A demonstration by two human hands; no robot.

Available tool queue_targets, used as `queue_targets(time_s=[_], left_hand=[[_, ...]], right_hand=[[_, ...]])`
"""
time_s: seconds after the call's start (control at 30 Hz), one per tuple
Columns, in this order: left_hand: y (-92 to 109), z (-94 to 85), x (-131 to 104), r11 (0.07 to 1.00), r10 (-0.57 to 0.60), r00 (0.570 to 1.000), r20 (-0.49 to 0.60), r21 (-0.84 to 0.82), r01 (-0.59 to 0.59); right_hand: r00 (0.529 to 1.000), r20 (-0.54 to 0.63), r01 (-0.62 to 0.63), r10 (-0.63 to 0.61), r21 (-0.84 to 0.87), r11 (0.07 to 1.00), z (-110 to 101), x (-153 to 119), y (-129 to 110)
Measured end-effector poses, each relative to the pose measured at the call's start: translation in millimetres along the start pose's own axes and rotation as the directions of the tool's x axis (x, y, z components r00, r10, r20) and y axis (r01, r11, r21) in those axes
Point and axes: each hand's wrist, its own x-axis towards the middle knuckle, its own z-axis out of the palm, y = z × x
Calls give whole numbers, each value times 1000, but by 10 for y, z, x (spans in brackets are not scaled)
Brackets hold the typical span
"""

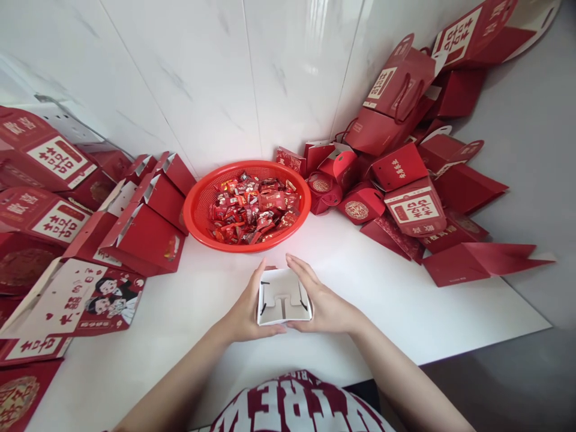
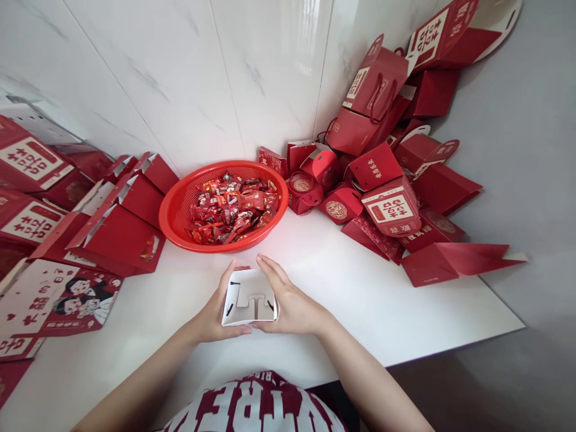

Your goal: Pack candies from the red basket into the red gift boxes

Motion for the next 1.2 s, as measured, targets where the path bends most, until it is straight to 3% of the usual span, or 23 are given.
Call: queue_targets(time_s=[0.17, 0.27, 0.4, 0.63, 0.87, 1.03, 1.13, 1.2], left_hand=[[-107, 40, 51, 987, -5, 998, -70, -159, -6], [-143, 8, 86, 983, -33, 998, -54, -183, 23], [-125, -18, 115, 986, -36, 999, -40, -166, 28], [25, -110, 160, 991, 137, 982, -128, 19, -135], [-232, -161, 196, 992, -26, 988, -150, -125, 7], [-289, -185, 196, 987, -12, 990, -139, -163, -11], [-247, -215, 202, 986, 13, 990, -138, -165, -36], [-227, -229, 206, 985, 24, 988, -150, -168, -49]], right_hand=[[988, -152, 34, -15, 120, 992, 182, 36, 204], [989, -145, 33, 6, 269, 963, 270, 54, 355], [990, -119, -26, 69, 334, 942, 310, 72, 447], [984, -145, 134, -99, 250, 959, 145, 215, 324], [998, -68, 36, -11, 376, 926, 203, 345, 424], [999, -48, 10, 11, 426, 904, 287, 345, 451], [999, -37, 9, 4, 356, 935, 246, 351, 462], [1000, -2, -10, 10, 237, 972, 103, 339, 465]])
